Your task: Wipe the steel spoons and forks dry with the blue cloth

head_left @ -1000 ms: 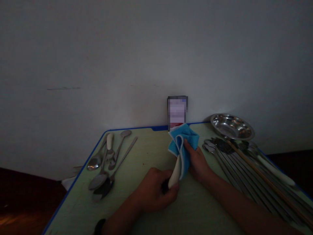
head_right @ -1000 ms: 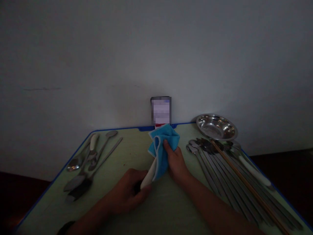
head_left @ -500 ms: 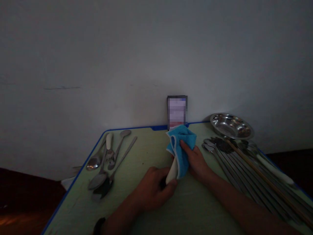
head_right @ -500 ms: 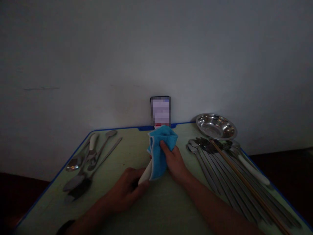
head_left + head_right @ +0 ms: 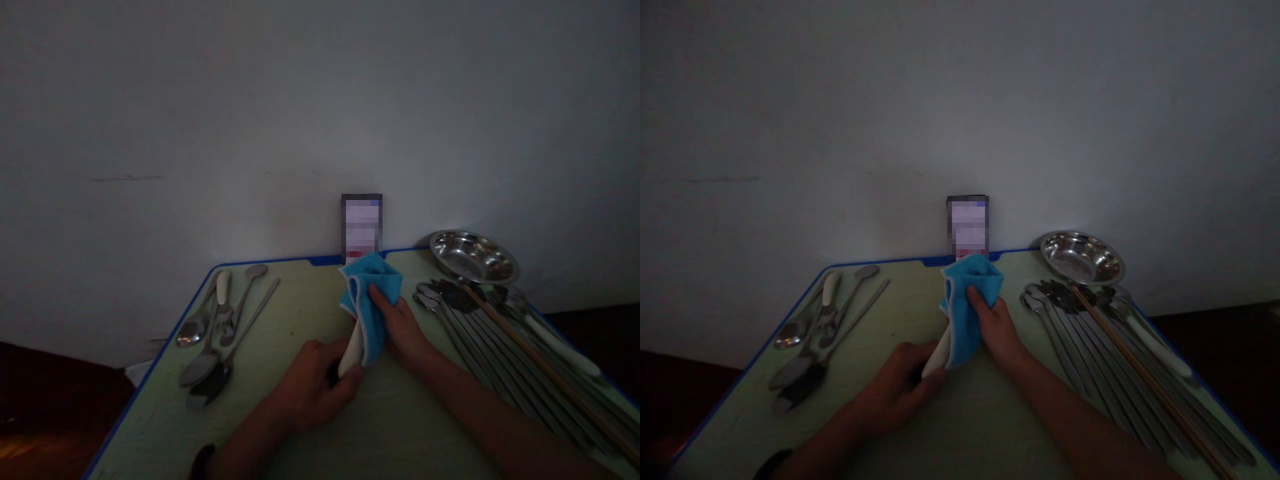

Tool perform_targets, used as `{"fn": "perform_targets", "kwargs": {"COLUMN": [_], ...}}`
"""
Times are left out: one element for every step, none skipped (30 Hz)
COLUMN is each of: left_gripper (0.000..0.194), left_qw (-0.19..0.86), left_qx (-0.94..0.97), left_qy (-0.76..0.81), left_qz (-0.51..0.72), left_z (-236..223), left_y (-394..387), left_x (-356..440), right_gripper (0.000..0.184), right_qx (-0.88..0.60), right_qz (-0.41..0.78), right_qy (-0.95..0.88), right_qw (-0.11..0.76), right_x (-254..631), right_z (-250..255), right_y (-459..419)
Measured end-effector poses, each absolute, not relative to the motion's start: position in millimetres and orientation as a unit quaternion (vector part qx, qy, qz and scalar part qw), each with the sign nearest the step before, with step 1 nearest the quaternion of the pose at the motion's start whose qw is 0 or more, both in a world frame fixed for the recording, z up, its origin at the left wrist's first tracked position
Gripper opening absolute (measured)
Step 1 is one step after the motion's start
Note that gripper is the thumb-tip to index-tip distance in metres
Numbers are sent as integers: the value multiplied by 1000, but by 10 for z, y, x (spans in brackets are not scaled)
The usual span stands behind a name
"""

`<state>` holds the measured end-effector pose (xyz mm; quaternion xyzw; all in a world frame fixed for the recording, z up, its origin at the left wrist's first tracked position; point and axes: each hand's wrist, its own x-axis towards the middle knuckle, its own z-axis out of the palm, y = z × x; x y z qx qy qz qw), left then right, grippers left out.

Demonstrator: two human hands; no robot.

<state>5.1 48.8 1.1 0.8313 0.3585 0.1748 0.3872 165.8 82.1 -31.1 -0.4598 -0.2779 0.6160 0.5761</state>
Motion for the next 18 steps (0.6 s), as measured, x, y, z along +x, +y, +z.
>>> {"fn": "perform_targets", "kwargs": {"left_gripper": [21, 22, 23, 24, 27, 29, 30, 31, 31, 30, 28, 26, 24, 22, 21, 21, 22, 23], "left_qw": [388, 387, 385, 383, 381, 380, 377, 376, 374, 373, 371, 369, 365, 360, 353, 346, 340, 334], "left_qx": [827, 821, 811, 796, 778, 756, 734, 713, 697, 685, 676, 671, 666, 660, 653, 646, 639, 633], "left_qy": [365, 374, 389, 408, 430, 451, 471, 487, 498, 505, 510, 514, 517, 522, 527, 531, 535, 540], "left_qz": [180, 190, 207, 229, 255, 284, 312, 336, 356, 371, 381, 388, 394, 404, 415, 426, 436, 443], "left_z": [12, 10, 7, 1, -4, -10, -14, -17, -19, -21, -23, -27, -35, -45, -60, -76, -93, -108], "left_y": [489, 491, 496, 502, 510, 520, 531, 543, 553, 563, 570, 575, 578, 580, 582, 584, 587, 591], "left_x": [52, 53, 53, 51, 49, 46, 43, 39, 35, 32, 31, 32, 34, 38, 43, 47, 51, 53], "right_gripper": [32, 32, 32, 32, 32, 32, 33, 34, 34, 34, 34, 34, 34, 33, 33, 33, 32, 31], "right_qx": [-460, -461, -459, -456, -451, -446, -442, -441, -441, -442, -445, -446, -446, -445, -443, -443, -444, -445], "right_qz": [612, 608, 606, 606, 608, 611, 613, 613, 613, 611, 608, 605, 603, 602, 603, 602, 602, 600], "right_qy": [-279, -279, -275, -271, -266, -262, -260, -261, -265, -271, -275, -278, -280, -280, -278, -276, -277, -281], "right_qw": [579, 584, 589, 593, 596, 599, 601, 601, 600, 598, 597, 598, 599, 601, 602, 604, 604, 603], "right_x": [1661, 1662, 1662, 1661, 1659, 1656, 1654, 1652, 1650, 1649, 1649, 1649, 1650, 1650, 1651, 1652, 1652, 1653], "right_z": [-316, -316, -312, -304, -294, -284, -276, -272, -272, -276, -282, -290, -298, -306, -313, -320, -327, -333], "right_y": [824, 828, 830, 833, 834, 835, 835, 834, 833, 832, 832, 832, 832, 833, 835, 836, 837, 838]}}
